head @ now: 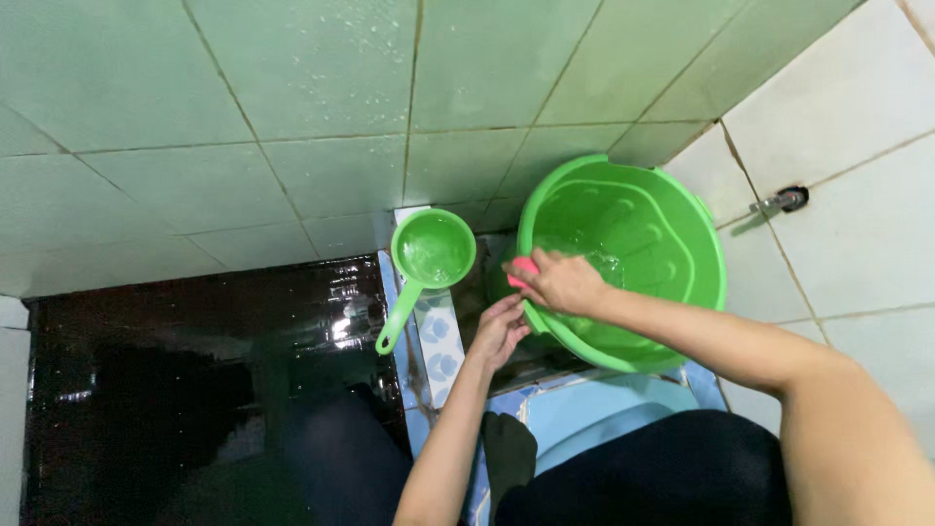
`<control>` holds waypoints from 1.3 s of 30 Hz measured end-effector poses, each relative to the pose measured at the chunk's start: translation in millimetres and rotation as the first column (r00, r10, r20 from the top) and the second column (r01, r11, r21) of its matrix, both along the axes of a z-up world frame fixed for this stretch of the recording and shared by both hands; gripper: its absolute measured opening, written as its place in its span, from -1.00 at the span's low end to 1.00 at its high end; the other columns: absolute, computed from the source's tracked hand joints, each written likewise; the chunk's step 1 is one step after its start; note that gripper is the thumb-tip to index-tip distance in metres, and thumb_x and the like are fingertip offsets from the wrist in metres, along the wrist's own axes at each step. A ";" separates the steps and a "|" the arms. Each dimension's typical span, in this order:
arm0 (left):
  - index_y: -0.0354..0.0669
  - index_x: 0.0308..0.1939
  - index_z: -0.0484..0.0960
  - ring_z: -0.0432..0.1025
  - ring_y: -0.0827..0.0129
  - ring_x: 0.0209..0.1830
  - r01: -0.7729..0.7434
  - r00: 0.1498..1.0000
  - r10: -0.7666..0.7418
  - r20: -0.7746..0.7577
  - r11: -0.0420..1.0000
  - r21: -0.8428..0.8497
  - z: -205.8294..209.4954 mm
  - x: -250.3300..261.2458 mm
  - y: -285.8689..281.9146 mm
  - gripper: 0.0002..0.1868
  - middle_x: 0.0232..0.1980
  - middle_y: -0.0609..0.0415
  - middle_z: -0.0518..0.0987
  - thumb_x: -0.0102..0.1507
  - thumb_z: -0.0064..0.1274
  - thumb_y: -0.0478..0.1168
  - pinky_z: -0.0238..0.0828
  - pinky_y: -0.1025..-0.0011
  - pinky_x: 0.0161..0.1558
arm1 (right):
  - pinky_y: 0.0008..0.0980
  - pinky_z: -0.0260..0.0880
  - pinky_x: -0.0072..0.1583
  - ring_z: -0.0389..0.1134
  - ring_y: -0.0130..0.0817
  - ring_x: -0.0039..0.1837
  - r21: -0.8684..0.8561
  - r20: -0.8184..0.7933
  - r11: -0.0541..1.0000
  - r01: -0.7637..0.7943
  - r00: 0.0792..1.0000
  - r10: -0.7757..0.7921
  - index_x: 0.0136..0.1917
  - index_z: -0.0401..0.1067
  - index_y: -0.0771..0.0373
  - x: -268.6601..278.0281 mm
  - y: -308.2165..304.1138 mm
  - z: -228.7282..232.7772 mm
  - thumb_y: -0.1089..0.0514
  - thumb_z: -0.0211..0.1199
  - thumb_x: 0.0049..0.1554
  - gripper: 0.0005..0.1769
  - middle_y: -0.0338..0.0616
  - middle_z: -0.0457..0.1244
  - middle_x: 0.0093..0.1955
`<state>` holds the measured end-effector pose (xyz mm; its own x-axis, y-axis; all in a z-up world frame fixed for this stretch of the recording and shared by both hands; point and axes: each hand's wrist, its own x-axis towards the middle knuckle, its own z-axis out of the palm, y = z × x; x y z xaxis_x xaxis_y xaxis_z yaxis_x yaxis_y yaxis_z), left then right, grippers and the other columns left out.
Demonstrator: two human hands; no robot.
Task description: The person cleans the edges and interior of a squat toilet with a small brush and pours water over the toilet and surrounding floor tiles from a bucket using a green scoop.
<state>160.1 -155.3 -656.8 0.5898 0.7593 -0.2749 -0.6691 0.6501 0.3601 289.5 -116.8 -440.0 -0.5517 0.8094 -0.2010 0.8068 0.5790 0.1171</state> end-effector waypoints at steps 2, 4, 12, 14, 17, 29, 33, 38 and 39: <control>-0.31 0.28 0.47 0.52 0.36 -0.09 -0.006 0.999 0.005 -0.033 0.999 -0.046 -2.0 1.1 -1.6 -0.63 0.04 0.02 0.60 0.38 -0.04 -0.33 0.54 0.40 -0.10 | -0.06 0.48 -0.21 0.41 0.03 -0.09 0.039 -0.131 0.994 0.098 0.987 -0.092 0.48 0.27 -0.14 1.2 -5.2 5.5 -0.19 0.18 0.17 -0.37 0.06 0.24 -0.02; -0.27 0.26 0.48 0.52 0.37 -0.09 -0.020 0.997 0.014 -0.070 0.996 -0.091 -3.6 4.3 -3.8 -0.63 0.04 0.03 0.61 0.36 -0.04 -0.33 0.55 0.40 -0.11 | -0.01 0.48 -0.20 0.39 0.08 -0.04 0.080 -0.135 0.973 0.217 0.969 -0.205 0.51 0.21 -0.10 -13.2 -10.1 -2.4 -0.15 0.20 0.17 -0.34 0.14 0.22 0.04; -0.27 0.31 0.47 0.55 0.34 -0.02 -0.088 0.993 0.081 -0.084 0.992 -0.086 2.2 5.2 -8.9 -0.59 0.08 -0.02 0.61 0.36 -0.04 -0.30 0.54 0.37 -0.01 | -0.05 0.49 -0.19 0.37 0.08 -0.05 0.017 -0.150 0.977 0.212 0.967 -0.208 0.53 0.15 -0.06 25.1 -123.5 -11.1 -0.10 0.18 0.17 -0.32 0.20 0.20 0.06; -0.26 0.32 0.46 0.53 0.35 -0.01 -0.095 0.993 0.089 -0.074 0.992 -0.084 9.8 6.0 -13.6 -0.59 0.10 0.01 0.60 0.38 -0.05 -0.31 0.54 0.36 0.00 | -0.07 0.50 -0.18 0.37 0.05 -0.05 -0.046 -0.095 0.979 0.200 0.975 -0.203 0.52 0.17 -0.14 28.0 -130.4 -12.3 -0.09 0.18 0.16 -0.33 0.13 0.20 0.01; -0.24 0.33 0.46 0.51 0.38 -0.02 -0.104 0.995 0.103 -0.016 0.992 -0.070 16.5 4.6 -8.5 -0.61 0.13 0.05 0.60 0.40 -0.06 -0.32 0.52 0.37 -0.02 | -0.06 0.48 -0.23 0.37 0.03 -0.04 0.033 -0.176 0.931 0.363 0.919 -0.352 0.51 0.19 -0.16 7.9 -109.3 -15.3 -0.12 0.18 0.17 -0.35 0.08 0.22 0.01; -0.39 0.34 0.41 0.40 0.19 0.00 -0.149 0.764 0.261 -0.590 0.961 0.232 -9.1 45.6 6.0 -0.42 0.12 -0.13 0.50 0.39 0.23 -0.08 0.28 0.27 -0.06 | -0.02 0.42 -0.10 0.35 0.06 -0.05 0.239 -0.329 0.700 0.673 0.734 -0.594 0.47 0.26 -0.17 72.3 -205.9 -54.3 -0.14 0.26 0.13 -0.36 0.09 0.22 -0.03; -0.35 0.34 0.25 0.37 -0.10 0.13 -0.048 0.093 0.627 -0.773 0.778 0.626 61.5 70.2 -7.1 -0.15 0.20 -0.27 0.37 0.13 0.39 -0.11 0.31 -0.02 0.14 | 0.04 0.41 -0.10 0.36 0.13 0.00 0.140 -0.340 0.386 0.912 0.411 -0.846 0.52 0.21 -0.07 156.8 -220.9 -50.4 -0.11 0.21 0.23 -0.38 0.14 0.20 0.03; -0.05 0.49 0.25 0.44 -0.03 0.01 -0.087 0.002 0.580 -0.815 0.812 0.577 120.7 80.3 -24.7 -0.19 0.09 -0.12 0.37 0.15 0.15 -0.24 0.37 0.04 0.04 | 0.14 0.42 -0.06 0.35 0.25 0.00 -0.031 -0.448 0.221 0.975 0.184 -0.875 0.59 0.08 0.09 110.3 -226.2 -68.5 -0.12 0.13 0.22 -0.25 0.23 0.12 0.18; 0.00 0.50 0.28 0.44 -0.03 0.04 -0.086 -0.038 0.659 -0.751 0.747 0.660 121.5 81.9 -25.3 -0.19 0.08 -0.11 0.37 0.15 0.13 -0.27 0.38 0.04 0.04 | 0.11 0.44 -0.07 0.35 0.25 0.00 -0.077 -0.474 0.288 0.954 0.219 -0.853 0.57 0.06 0.10 91.5 -230.9 -71.6 -0.11 0.16 0.16 -0.22 0.24 0.10 0.19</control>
